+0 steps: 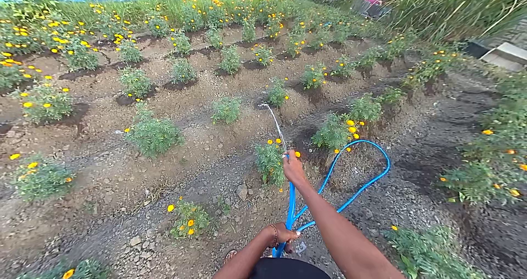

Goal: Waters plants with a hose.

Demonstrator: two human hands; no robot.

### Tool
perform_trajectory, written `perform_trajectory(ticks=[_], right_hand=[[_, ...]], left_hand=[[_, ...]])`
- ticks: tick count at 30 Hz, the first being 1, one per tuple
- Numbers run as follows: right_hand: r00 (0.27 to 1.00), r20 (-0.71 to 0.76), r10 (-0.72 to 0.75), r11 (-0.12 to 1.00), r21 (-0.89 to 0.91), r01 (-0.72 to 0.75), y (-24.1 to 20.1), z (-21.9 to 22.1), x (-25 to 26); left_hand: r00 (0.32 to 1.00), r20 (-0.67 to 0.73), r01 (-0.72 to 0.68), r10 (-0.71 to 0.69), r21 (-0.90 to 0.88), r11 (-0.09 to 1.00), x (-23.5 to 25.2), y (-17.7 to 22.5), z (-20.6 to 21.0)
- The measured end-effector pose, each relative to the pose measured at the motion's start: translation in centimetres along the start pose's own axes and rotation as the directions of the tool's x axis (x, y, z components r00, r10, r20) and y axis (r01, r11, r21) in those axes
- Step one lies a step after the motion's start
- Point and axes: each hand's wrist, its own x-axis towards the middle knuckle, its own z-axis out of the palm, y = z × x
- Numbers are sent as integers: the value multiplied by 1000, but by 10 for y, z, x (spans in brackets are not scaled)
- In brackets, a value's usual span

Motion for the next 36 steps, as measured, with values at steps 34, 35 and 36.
perform_trajectory(ticks=[34, 35, 36], right_hand=[[994, -96, 52, 997, 63, -46, 19, -16, -6], [994, -94, 55, 996, 69, -49, 20, -16, -5], [994, -93, 57, 996, 70, -51, 20, -17, -4]], left_hand=[[1000, 14, -16, 15, 60, 998, 2, 9, 9], [1000, 11, -16, 16, 64, 998, 3, 9, 9], [1000, 16, -19, 19, 60, 998, 5, 9, 9]])
